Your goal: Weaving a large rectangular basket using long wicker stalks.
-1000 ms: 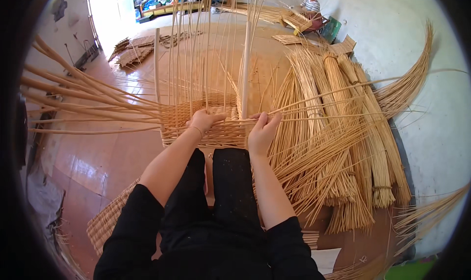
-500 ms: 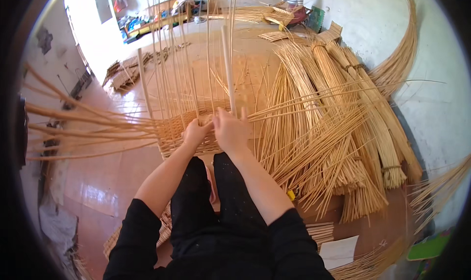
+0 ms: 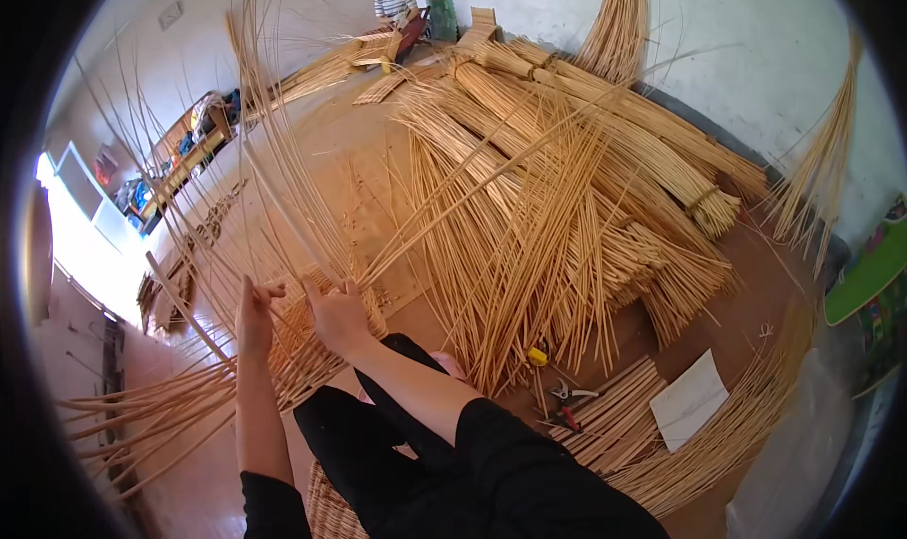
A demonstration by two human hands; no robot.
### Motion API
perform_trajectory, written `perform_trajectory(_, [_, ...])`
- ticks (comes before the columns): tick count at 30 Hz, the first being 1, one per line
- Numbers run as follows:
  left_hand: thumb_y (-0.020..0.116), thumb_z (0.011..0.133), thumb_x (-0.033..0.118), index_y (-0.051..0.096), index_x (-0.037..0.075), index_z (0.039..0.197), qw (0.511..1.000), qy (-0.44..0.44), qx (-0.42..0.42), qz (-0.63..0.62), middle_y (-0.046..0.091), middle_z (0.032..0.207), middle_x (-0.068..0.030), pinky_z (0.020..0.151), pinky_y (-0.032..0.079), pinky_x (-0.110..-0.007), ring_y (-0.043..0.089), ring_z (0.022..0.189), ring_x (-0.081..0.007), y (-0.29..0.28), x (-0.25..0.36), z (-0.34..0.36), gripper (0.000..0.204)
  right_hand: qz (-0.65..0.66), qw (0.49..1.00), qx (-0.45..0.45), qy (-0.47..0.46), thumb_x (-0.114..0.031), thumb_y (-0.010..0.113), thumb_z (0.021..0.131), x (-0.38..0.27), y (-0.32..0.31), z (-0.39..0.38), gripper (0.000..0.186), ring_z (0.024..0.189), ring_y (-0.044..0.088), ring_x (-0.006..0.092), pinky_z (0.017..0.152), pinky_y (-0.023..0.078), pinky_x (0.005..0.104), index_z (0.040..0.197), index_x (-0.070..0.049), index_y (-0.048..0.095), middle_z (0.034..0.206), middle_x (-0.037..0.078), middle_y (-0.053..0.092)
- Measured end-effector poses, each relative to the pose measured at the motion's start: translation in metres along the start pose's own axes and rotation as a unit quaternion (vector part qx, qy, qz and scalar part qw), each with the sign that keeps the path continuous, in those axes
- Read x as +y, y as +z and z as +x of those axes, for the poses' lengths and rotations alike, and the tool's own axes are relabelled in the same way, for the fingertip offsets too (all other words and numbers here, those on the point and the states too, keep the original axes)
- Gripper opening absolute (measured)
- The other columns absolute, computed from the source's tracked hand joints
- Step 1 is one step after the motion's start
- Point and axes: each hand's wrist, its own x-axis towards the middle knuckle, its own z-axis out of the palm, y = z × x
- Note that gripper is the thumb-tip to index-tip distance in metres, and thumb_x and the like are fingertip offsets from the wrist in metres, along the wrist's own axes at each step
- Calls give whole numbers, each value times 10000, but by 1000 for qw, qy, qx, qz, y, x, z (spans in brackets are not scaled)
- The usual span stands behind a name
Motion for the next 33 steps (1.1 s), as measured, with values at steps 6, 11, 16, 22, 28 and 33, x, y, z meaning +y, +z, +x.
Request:
perform_trajectory(6, [538,944,208,634,-36,905,968,-24,144,204,648,821,-73,779,473,-292,610,780,-161,10,0,-113,266,18,997,-39,-62,-192,467,929,21,-10,-4,496,730,619,304,958,325,501,1410,-170,349,704,104,639])
perform_trajectory(11, [565,918,217,612,41,962,926,-44,318,196,616,820,-35,660,470,-234,576,744,-99,-70,10,-203,188,33,990,-46,-130,-176,461,882,12,-19,7,491,883,606,332,954,319,525,1365,-118,405,747,142,648])
perform_trajectory(16, [605,891,166,545,37,1176,951,-38,250,180,574,1154,-70,944,391,-299,521,1053,-163,-64,4,-167,319,-30,990,-7,-139,-199,521,872,18,-38,2,344,812,612,264,864,369,437,1202,-101,541,767,100,651])
perform_trajectory(22, [558,900,15,499,-6,1172,938,50,302,163,574,969,-41,771,442,-228,542,875,-112,-48,-25,-163,279,166,969,32,-183,-71,616,813,-38,-30,-50,186,904,577,299,865,429,406,998,-56,631,947,109,620])
perform_trajectory(28, [517,950,213,493,20,1215,954,106,275,-53,576,1098,-72,859,464,-301,568,947,-171,-81,-53,-174,329,319,888,-30,-330,-174,676,777,-168,23,-66,214,941,584,279,819,460,393,943,-62,602,901,91,603])
perform_trajectory(33, [507,944,205,516,16,1198,969,85,230,-17,579,1120,-94,895,452,-318,568,983,-196,-85,-51,-179,317,367,861,-126,-330,-344,685,784,-194,53,-50,303,838,551,237,736,425,408,948,-110,586,734,-7,562])
